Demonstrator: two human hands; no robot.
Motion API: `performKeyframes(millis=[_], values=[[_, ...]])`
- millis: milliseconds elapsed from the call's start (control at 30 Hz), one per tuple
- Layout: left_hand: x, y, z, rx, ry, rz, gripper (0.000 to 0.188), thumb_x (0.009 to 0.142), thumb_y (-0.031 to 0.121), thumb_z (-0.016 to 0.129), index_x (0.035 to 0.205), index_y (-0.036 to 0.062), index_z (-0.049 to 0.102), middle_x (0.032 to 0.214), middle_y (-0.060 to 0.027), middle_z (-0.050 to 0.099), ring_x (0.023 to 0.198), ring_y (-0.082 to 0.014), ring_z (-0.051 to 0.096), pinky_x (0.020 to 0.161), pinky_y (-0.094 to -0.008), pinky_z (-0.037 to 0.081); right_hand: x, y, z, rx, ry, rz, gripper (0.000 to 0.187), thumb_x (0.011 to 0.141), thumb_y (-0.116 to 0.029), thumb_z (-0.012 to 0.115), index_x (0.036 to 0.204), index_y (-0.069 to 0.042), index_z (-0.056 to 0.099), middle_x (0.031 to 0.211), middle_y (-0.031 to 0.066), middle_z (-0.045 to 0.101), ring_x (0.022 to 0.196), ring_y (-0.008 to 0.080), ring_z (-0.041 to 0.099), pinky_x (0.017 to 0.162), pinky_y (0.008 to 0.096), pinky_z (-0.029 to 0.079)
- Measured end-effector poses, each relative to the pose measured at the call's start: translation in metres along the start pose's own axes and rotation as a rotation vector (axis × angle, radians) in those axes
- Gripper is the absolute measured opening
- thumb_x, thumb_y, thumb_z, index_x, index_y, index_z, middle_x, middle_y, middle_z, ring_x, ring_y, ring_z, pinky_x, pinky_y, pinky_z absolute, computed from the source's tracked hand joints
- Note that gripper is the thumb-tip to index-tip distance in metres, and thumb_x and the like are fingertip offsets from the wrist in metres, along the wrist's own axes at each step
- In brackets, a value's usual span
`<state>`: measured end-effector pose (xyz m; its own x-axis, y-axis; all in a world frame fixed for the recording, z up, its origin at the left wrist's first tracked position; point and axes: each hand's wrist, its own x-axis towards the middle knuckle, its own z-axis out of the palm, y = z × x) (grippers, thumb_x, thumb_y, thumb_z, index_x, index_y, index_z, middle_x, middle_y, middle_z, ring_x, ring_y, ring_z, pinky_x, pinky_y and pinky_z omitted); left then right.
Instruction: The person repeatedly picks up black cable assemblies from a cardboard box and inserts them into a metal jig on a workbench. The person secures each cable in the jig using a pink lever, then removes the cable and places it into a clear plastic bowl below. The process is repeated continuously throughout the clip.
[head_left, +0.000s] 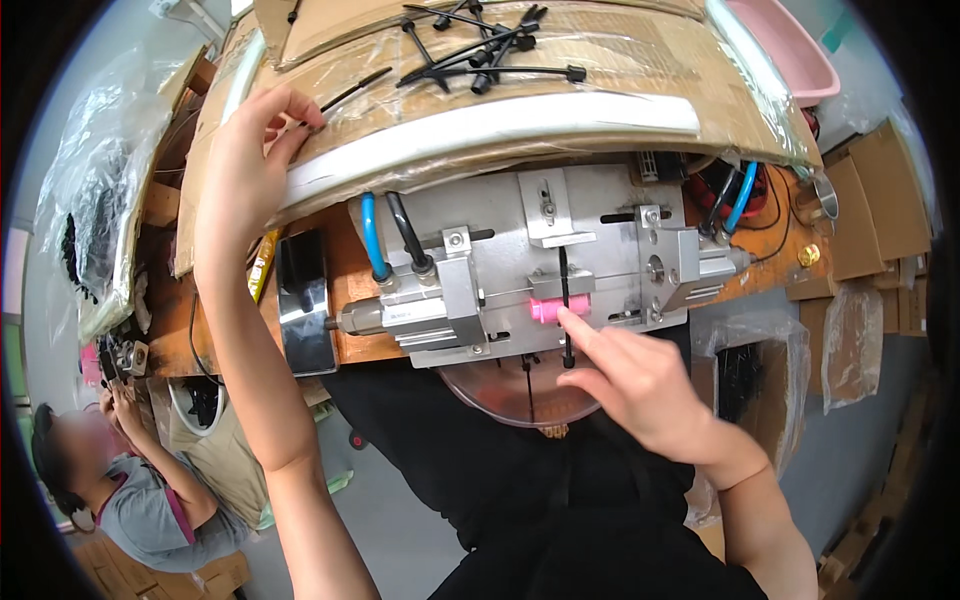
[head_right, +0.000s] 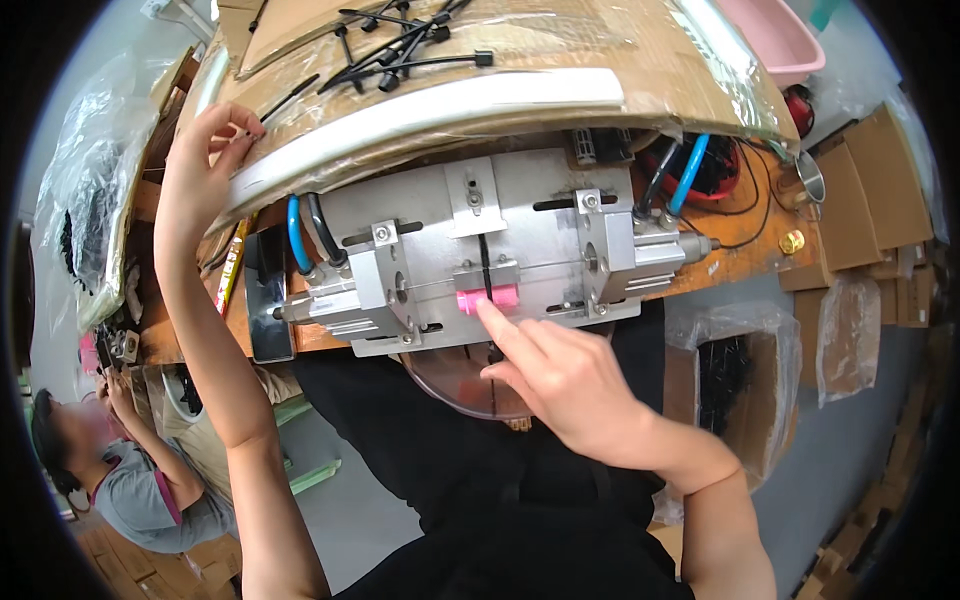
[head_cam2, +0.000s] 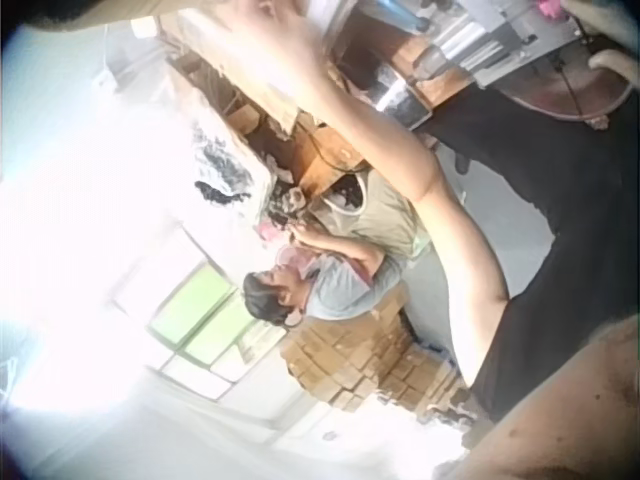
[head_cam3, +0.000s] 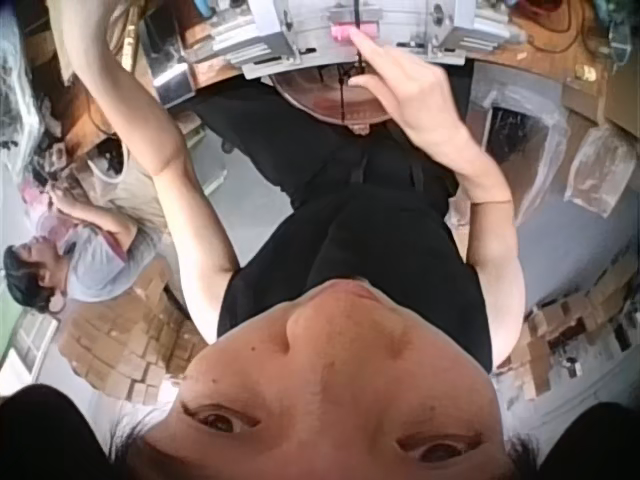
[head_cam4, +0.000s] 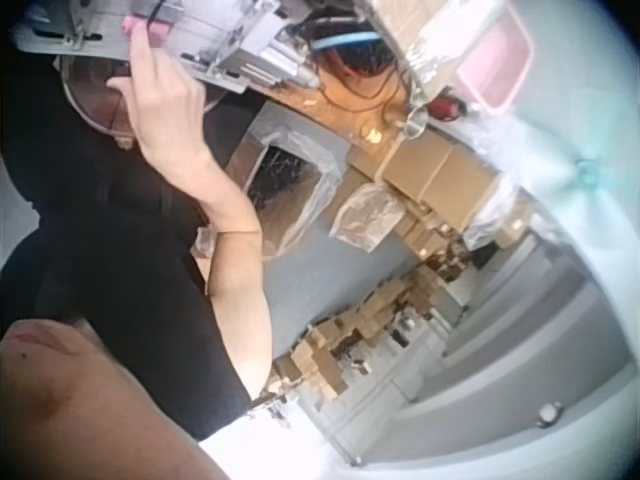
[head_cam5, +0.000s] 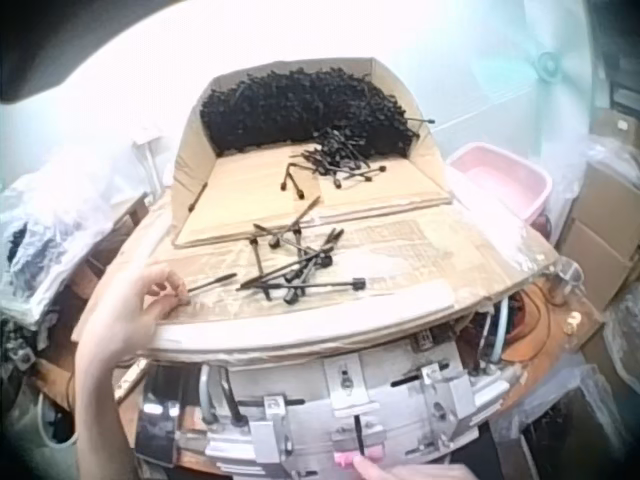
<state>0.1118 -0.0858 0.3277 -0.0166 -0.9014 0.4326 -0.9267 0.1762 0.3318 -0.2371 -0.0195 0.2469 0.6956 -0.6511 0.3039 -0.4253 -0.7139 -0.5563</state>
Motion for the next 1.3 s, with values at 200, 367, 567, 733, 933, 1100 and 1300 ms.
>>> performKeyframes(millis=[200,367,567,733,933,1100,1300], values=[[-0.009,0.004,-0.019,-0.097,-0.123,-0.124,0.010,0.086,-0.004,0.059,0.095,-0.0005,0.063,0.090,-0.0069,0.064,0.078,-0.0183,0.059,0.078,-0.0299,0.047,0.155,0.026,-0.060,-0.469,0.568,-0.477,0.012,0.076,-0.002,0.062,0.086,-0.007,0.062,0.071,0.0106,0.060,0.069,0.0245,0.065,0.058,0.0371,0.048],[-0.039,0.018,-0.032,-0.064,-0.030,-0.031,0.020,0.082,-0.006,0.061,0.101,0.0001,0.064,0.091,-0.0080,0.062,0.076,-0.0192,0.057,0.076,-0.0301,0.047,0.222,0.046,-0.073,-0.480,0.212,-0.173,0.011,0.082,-0.007,0.060,0.087,0.001,0.066,0.086,0.0243,0.065,0.082,0.0379,0.064,0.072,0.0430,0.050],[-0.115,0.120,0.032,-0.026,0.171,0.033,0.080,0.068,-0.013,0.070,0.142,-0.0019,0.045,0.106,-0.0139,0.059,0.084,-0.0258,0.055,0.076,-0.0349,0.047,0.187,0.061,-0.097,-0.378,0.571,-0.241,0.015,0.083,-0.005,0.064,0.096,0.001,0.066,0.080,0.0167,0.064,0.078,0.0299,0.062,0.071,0.0373,0.049],[-0.162,0.177,0.101,0.067,-0.012,0.117,0.065,0.073,-0.003,0.062,0.136,-0.0075,0.048,0.091,-0.0080,0.051,0.077,-0.0198,0.051,0.071,-0.0298,0.045,0.158,0.047,-0.125,-0.028,0.417,0.066,0.022,0.092,-0.010,0.063,0.110,0.001,0.065,0.082,0.0055,0.064,0.067,0.0070,0.055,0.058,0.0236,0.045],[-0.156,0.192,0.116,0.113,-0.144,-0.011,0.068,0.078,0.004,0.070,0.140,-0.0060,0.044,0.097,-0.0096,0.050,0.085,-0.0236,0.051,0.078,-0.0355,0.045,0.102,0.059,-0.150,0.316,0.558,-0.039,0.011,0.092,-0.002,0.059,0.101,0.003,0.065,0.094,0.0112,0.069,0.075,0.0129,0.061,0.064,0.0264,0.047],[-0.154,0.191,0.114,0.108,-0.190,-0.049,0.072,0.077,0.003,0.070,0.142,-0.0056,0.041,0.096,-0.0100,0.050,0.087,-0.0244,0.050,0.079,-0.0353,0.045,0.041,0.009,-0.095,0.171,0.554,-0.082,0.022,0.086,0.005,0.064,0.107,0.005,0.063,0.095,0.0137,0.068,0.074,0.0160,0.061,0.064,0.0269,0.049],[-0.110,0.166,0.068,-0.139,-0.110,0.046,0.075,0.070,-0.002,0.073,0.141,0.0052,0.048,0.089,-0.0096,0.051,0.086,-0.0267,0.050,0.077,-0.0376,0.045,-0.019,0.008,0.003,0.122,0.382,-0.030,0.059,0.069,0.016,0.072,0.125,0.012,0.055,0.093,0.0185,0.067,0.068,0.0241,0.063,0.061,0.0320,0.052]])
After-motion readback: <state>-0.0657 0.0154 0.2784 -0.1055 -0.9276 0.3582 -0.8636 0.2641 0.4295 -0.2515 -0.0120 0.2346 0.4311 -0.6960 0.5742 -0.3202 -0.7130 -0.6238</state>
